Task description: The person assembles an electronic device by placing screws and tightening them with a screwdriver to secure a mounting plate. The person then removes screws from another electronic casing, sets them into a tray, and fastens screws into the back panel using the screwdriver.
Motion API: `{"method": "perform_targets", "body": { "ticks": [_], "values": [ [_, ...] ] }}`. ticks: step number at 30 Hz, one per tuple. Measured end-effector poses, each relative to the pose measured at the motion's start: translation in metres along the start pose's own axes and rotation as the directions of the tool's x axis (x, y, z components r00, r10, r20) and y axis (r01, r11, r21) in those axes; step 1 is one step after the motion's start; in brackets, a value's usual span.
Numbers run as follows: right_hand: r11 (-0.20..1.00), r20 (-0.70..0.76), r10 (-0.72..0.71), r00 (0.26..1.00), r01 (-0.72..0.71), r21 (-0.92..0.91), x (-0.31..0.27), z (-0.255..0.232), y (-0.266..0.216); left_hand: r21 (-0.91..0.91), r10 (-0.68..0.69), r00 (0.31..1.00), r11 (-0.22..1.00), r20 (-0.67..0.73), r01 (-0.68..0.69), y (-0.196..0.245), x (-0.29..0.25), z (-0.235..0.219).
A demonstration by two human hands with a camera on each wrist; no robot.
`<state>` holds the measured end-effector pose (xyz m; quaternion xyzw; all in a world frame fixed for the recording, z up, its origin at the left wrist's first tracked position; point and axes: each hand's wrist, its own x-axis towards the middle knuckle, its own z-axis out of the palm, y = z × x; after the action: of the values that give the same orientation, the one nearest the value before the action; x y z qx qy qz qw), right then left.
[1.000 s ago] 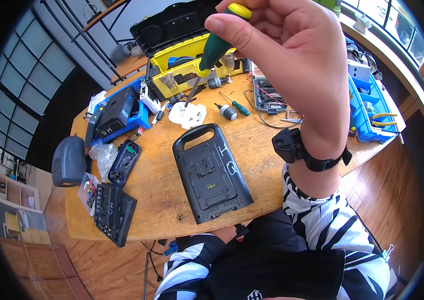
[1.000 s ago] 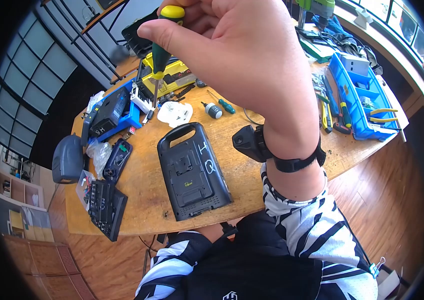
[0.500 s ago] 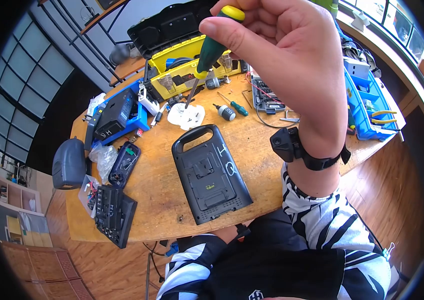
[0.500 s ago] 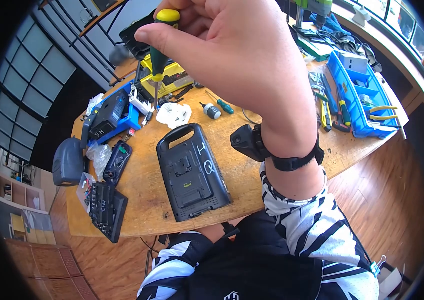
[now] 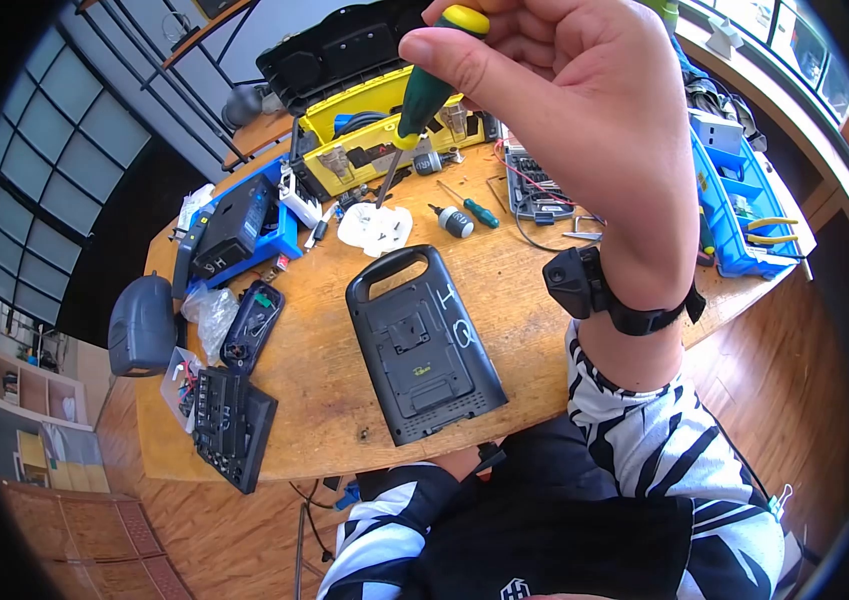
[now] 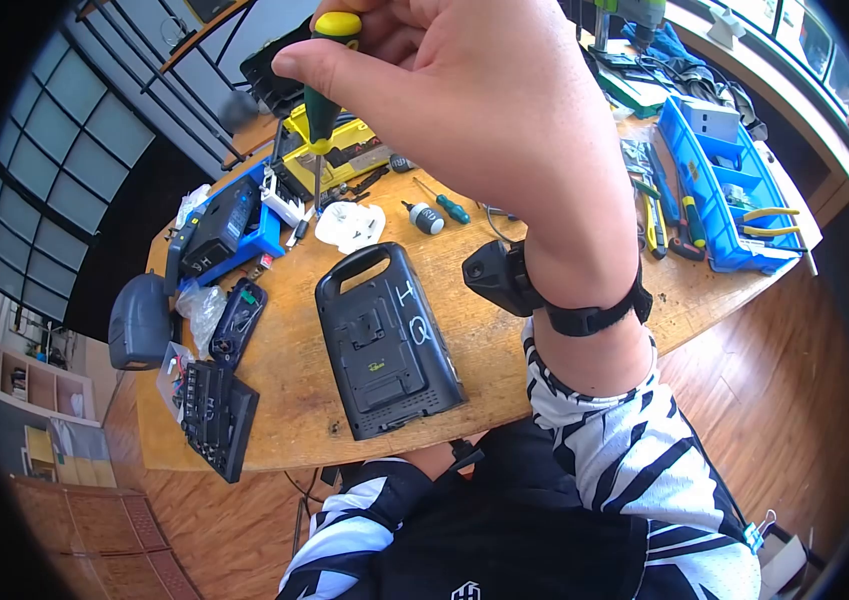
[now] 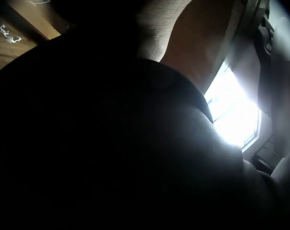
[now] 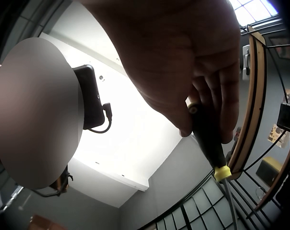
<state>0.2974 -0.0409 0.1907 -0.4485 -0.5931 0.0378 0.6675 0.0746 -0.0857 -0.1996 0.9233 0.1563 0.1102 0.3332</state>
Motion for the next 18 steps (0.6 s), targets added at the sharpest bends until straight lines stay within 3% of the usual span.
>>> {"method": "perform_targets", "body": {
  "ticks": [4,7,11,18],
  "values": [
    [1.0,-0.004,0.013,1.0,-0.013,0.008,0.001,0.005,0.004,-0.004,-0.002,1.0,1.0,0.001,0.002,0.0,0.001,0.001],
    [0.991,0.069,-0.038,0.997,0.046,-0.124,0.001,0.006,0.009,-0.005,-0.004,1.0,1.0,-0.002,0.003,-0.001,0.001,0.0],
    [0.943,0.144,-0.122,0.982,0.16,-0.291,0.006,0.035,0.065,-0.009,-0.006,1.0,1.0,-0.013,0.006,0.001,0.001,-0.001],
    [0.938,0.353,0.087,0.931,0.043,-0.344,0.0,0.077,0.121,-0.024,-0.016,0.999,1.0,-0.035,0.015,0.005,0.0,0.001]
  ]
}}
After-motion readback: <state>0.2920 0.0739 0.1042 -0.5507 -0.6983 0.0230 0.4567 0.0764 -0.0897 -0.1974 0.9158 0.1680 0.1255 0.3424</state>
